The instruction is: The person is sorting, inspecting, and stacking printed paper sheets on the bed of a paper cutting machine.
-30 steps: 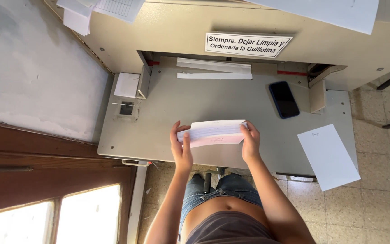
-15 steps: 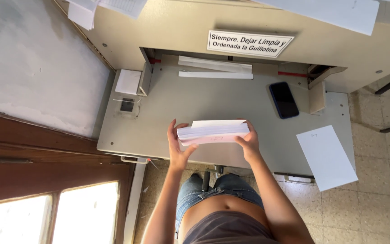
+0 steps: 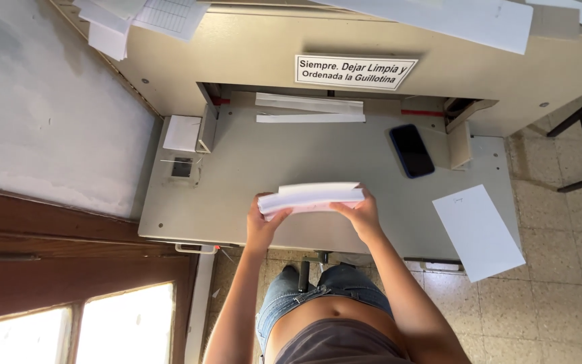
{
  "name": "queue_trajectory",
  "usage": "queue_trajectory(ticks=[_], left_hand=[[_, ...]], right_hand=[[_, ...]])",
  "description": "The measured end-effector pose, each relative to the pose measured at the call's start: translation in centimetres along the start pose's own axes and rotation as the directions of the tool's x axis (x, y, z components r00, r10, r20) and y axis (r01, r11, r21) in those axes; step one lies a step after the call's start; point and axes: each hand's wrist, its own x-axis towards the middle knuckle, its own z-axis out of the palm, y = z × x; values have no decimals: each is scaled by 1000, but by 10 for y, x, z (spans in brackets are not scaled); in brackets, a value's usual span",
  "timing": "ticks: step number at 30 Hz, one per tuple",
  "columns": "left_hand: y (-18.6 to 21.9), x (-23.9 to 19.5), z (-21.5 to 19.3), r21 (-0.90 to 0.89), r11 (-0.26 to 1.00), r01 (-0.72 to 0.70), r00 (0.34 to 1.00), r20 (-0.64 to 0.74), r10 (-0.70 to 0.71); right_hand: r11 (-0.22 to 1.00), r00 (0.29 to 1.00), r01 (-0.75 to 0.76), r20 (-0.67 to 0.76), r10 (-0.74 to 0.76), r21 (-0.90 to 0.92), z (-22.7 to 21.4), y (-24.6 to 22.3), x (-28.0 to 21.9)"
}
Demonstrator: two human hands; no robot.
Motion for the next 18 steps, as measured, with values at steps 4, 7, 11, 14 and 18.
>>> queue_trajectory(ticks=[4, 7, 11, 14, 18], left_hand=[[-5, 6, -13, 54, 996, 77, 994, 78, -81], [1, 11, -19, 65, 992, 105, 983, 143, -114], [-10, 25, -20, 78, 989, 122, 959, 247, -138], [-9, 23, 0, 0, 992, 129, 983, 130, -128], [16, 10, 5, 42, 997, 64, 997, 28, -65]], right_hand=[[994, 991, -110, 75, 111, -26, -11, 30, 4], [993, 987, -102, 118, 108, -56, -12, 0, 8], [992, 977, -88, 188, 103, -85, -17, -30, 16], [995, 981, -96, 165, 100, -32, 0, -28, 19], [993, 981, -105, 155, 113, -61, -2, -33, 15]])
